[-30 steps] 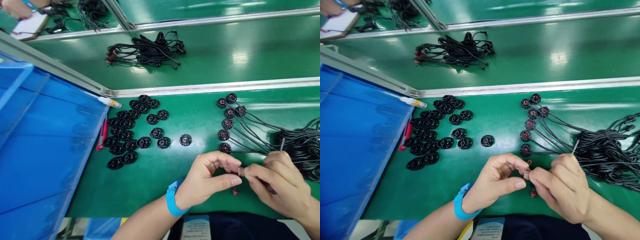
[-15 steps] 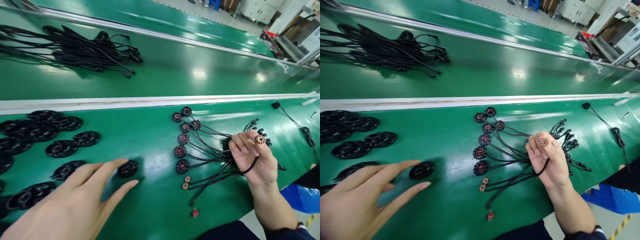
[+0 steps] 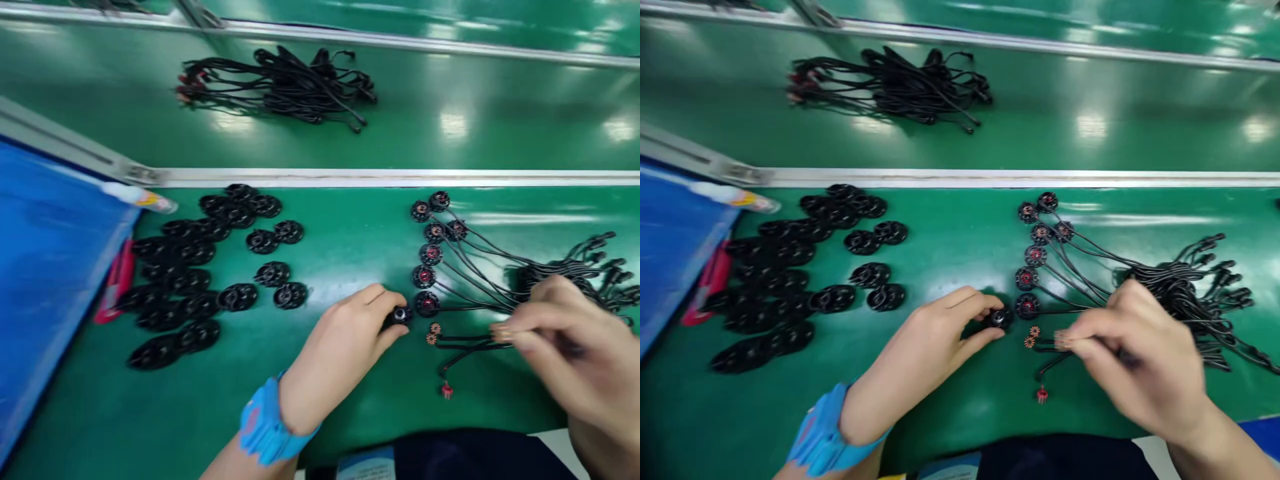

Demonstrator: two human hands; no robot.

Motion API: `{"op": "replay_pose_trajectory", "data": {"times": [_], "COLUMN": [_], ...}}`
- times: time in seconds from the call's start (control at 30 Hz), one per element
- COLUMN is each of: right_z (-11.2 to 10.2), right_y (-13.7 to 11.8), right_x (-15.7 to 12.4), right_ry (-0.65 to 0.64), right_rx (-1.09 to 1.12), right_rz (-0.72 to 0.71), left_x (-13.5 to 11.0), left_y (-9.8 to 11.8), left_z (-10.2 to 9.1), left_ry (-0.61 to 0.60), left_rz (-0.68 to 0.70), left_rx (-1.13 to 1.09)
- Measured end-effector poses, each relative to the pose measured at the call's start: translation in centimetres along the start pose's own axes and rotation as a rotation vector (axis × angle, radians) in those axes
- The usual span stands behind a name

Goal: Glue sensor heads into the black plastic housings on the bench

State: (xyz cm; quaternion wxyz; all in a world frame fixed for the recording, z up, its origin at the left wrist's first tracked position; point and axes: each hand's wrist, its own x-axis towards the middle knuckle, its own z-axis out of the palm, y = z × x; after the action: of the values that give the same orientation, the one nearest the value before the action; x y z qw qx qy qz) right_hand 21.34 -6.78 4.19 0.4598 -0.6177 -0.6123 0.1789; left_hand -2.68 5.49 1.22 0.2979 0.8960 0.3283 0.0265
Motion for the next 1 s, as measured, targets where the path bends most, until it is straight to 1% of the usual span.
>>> {"op": "replay_pose_trajectory", "data": {"times": [0.03, 0.07, 0.1, 0.17, 0.2, 0.27, 0.3, 0.4, 0.47, 0.5, 0.57, 0.6, 0.67, 0.73, 0.77, 0.8, 0.83, 0.93, 1.0], "right_z": [0.6, 1.3, 1.9, 3.2, 3.6, 4.2, 4.4, 4.4, 4.3, 4.2, 4.0, 3.8, 3.6, 3.3, 3.2, 3.1, 3.1, 3.1, 3.3], "right_y": [-0.1, -0.1, 0.1, 0.7, 1.0, 1.7, 2.0, 2.6, 2.7, 2.6, 2.4, 2.3, 1.9, 1.6, 1.5, 1.3, 1.2, 0.9, 0.7], "right_x": [-0.3, -0.5, -0.7, -0.8, -0.8, -0.6, -0.4, 0.4, 0.8, 0.8, 0.6, 0.4, -0.2, -0.8, -1.0, -1.1, -1.1, -0.8, -0.6], "right_ry": [-0.122, -0.221, -0.279, -0.354, -0.387, -0.4, -0.383, -0.276, -0.251, -0.262, -0.318, -0.358, -0.469, -0.593, -0.621, -0.613, -0.57, -0.392, -0.362], "right_rx": [-0.223, -0.4, -0.524, -0.628, -0.646, -0.69, -0.722, -0.806, -0.792, -0.773, -0.748, -0.74, -0.708, -0.63, -0.592, -0.565, -0.555, -0.59, -0.618], "right_rz": [-0.132, -0.249, -0.34, -0.417, -0.424, -0.423, -0.428, -0.438, -0.422, -0.407, -0.384, -0.38, -0.385, -0.392, -0.393, -0.395, -0.399, -0.403, -0.404], "left_x": [0.1, 0.2, 0.1, 0.0, 0.0, 0.0, 0.0, 0.3, 0.4, 0.5, 0.3, 0.2, 0.0, -0.1, 0.0, 0.0, 0.2, 0.5, 0.7], "left_y": [0.1, 0.1, 0.1, -0.1, -0.2, -0.3, -0.3, 0.1, 0.3, 0.3, 0.1, -0.1, -0.7, -1.1, -1.2, -1.2, -1.1, -0.3, 0.3], "left_z": [0.0, 0.1, 0.2, 0.3, 0.4, 0.6, 0.8, 1.2, 1.3, 1.3, 0.9, 0.6, -0.1, -0.5, -0.5, -0.4, -0.2, 0.9, 1.7], "left_ry": [-0.006, -0.007, -0.006, -0.004, -0.006, -0.01, -0.011, 0.007, 0.055, 0.078, 0.092, 0.071, -0.007, -0.083, -0.106, -0.113, -0.107, -0.044, 0.002], "left_rz": [-0.002, -0.001, 0.001, 0.011, 0.018, 0.043, 0.062, 0.105, 0.079, 0.056, 0.038, 0.054, 0.106, 0.137, 0.137, 0.131, 0.125, 0.11, 0.11], "left_rx": [-0.027, -0.052, -0.074, -0.1, -0.107, -0.112, -0.113, -0.076, -0.004, 0.022, 0.012, -0.023, -0.103, -0.156, -0.174, -0.189, -0.199, -0.201, -0.2]}}
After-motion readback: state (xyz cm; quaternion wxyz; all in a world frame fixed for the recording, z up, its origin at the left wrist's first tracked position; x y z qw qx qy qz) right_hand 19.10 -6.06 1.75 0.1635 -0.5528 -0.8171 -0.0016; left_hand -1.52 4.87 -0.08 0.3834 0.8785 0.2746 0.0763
